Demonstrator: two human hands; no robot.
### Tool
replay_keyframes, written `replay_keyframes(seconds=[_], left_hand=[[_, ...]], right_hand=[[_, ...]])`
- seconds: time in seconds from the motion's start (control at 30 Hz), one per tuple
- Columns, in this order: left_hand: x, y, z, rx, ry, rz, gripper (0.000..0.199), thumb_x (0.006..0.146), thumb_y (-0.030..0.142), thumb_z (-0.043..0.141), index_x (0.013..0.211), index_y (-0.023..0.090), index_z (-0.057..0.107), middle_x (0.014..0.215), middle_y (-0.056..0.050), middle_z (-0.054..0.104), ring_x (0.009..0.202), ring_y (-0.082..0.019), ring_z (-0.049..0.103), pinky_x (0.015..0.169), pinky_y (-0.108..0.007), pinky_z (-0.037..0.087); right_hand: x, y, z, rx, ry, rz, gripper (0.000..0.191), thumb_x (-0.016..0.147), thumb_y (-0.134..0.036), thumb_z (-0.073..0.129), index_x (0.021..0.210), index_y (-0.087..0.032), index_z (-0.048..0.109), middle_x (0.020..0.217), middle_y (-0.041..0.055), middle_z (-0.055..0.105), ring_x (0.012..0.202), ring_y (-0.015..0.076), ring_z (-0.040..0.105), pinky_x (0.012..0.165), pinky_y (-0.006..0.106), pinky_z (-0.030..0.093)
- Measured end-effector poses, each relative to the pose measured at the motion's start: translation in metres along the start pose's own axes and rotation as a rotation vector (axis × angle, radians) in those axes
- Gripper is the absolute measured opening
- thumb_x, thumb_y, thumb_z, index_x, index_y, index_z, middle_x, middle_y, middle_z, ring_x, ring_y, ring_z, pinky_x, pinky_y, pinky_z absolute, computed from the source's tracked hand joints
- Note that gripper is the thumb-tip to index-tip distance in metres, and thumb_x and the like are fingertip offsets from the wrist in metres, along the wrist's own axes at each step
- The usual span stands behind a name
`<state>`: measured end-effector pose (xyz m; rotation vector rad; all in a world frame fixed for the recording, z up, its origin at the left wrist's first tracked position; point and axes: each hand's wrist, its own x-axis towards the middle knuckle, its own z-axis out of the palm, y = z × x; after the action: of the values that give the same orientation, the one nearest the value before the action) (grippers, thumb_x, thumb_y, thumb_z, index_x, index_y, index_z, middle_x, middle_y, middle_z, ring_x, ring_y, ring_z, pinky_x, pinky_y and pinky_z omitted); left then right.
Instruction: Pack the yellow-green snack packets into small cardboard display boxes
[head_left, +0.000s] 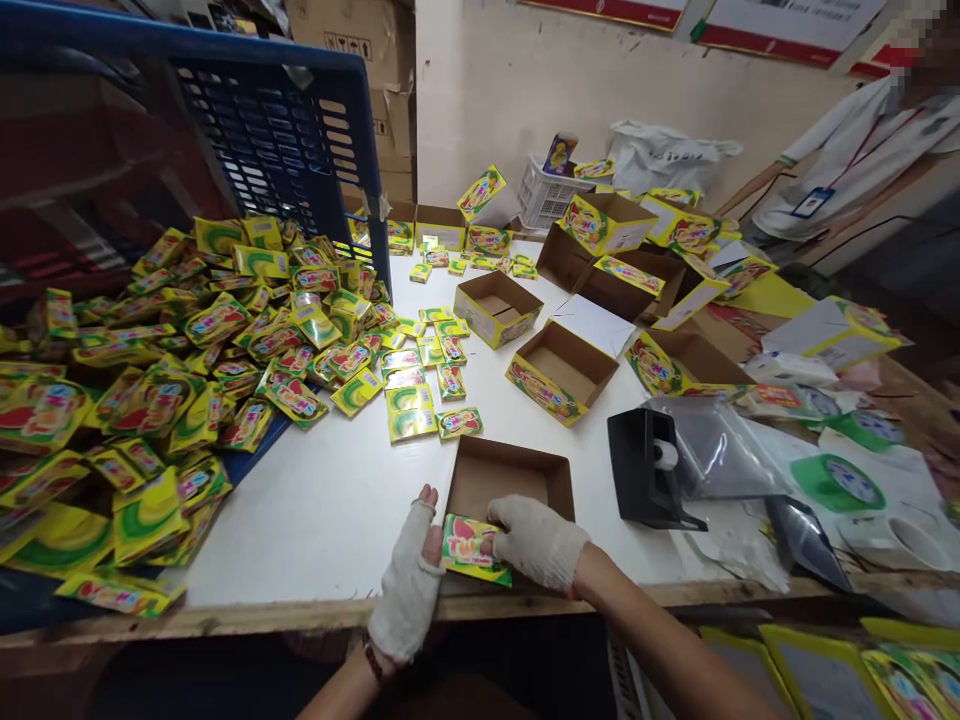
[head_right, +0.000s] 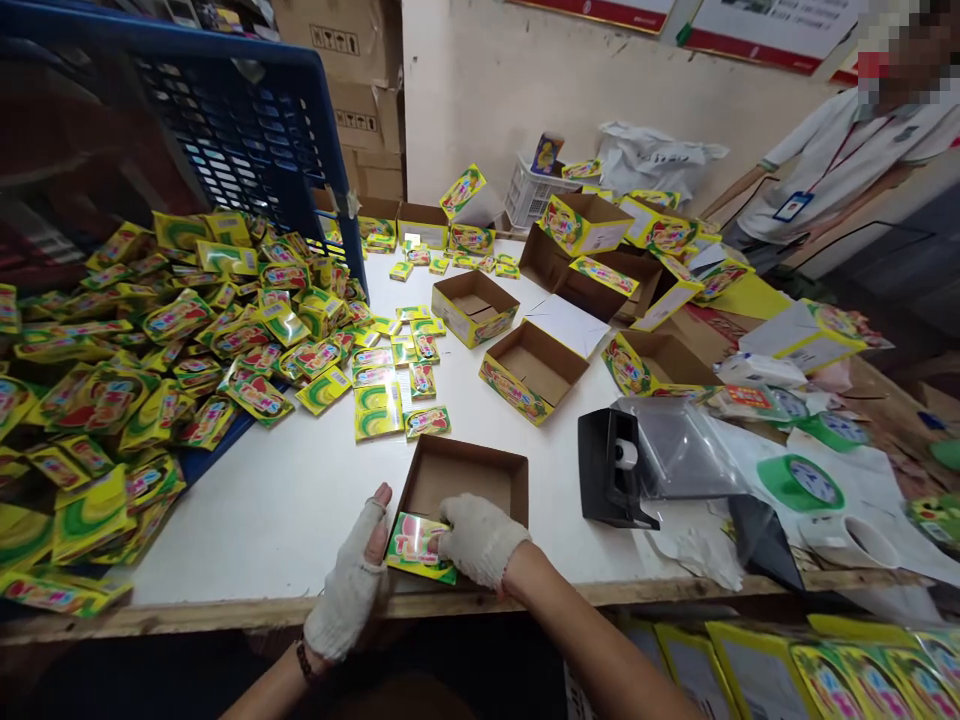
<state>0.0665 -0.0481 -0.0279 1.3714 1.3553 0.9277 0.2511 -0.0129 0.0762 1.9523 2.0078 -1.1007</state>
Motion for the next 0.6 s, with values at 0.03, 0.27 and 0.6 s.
replay_keyframes(seconds=[0.03,0.27,0.6], left_hand=[[0.002,0.001,-0.001,0.037,-0.002,0.055,0.056,0.096,0.05,0.038,0.143,0.02,0.044,0.153,-0.007,0.04,0.142,-0.023,0.035,0.121,-0.044,0.026],[0.01,0.025,-0.021,0.372,0.061,0.622,0.039,0.097,0.037,0.038,0.125,0.018,0.057,0.127,-0.013,0.062,0.121,-0.026,0.056,0.102,-0.046,0.047],[-0.01,0.055,-0.023,0.566,-0.296,0.879,0.032,0.097,0.038,0.037,0.087,0.021,0.062,0.087,-0.005,0.068,0.089,-0.022,0.059,0.1,-0.046,0.035]], right_hand=[[-0.003,0.001,-0.001,0.03,0.012,-0.012,0.017,0.074,-0.03,0.068,0.085,-0.016,0.066,0.09,0.0074,0.065,0.082,0.0204,0.057,0.065,0.028,0.036],[0.018,0.035,-0.024,0.436,0.014,0.018,0.01,0.082,-0.022,0.054,0.089,-0.018,0.06,0.064,-0.0053,0.054,0.053,0.0098,0.048,0.052,0.021,0.037],[0.058,0.011,0.014,0.095,0.111,-0.099,0.006,0.077,-0.015,0.064,0.078,-0.018,0.07,0.09,0.0036,0.067,0.088,0.0166,0.058,0.077,0.025,0.039]])
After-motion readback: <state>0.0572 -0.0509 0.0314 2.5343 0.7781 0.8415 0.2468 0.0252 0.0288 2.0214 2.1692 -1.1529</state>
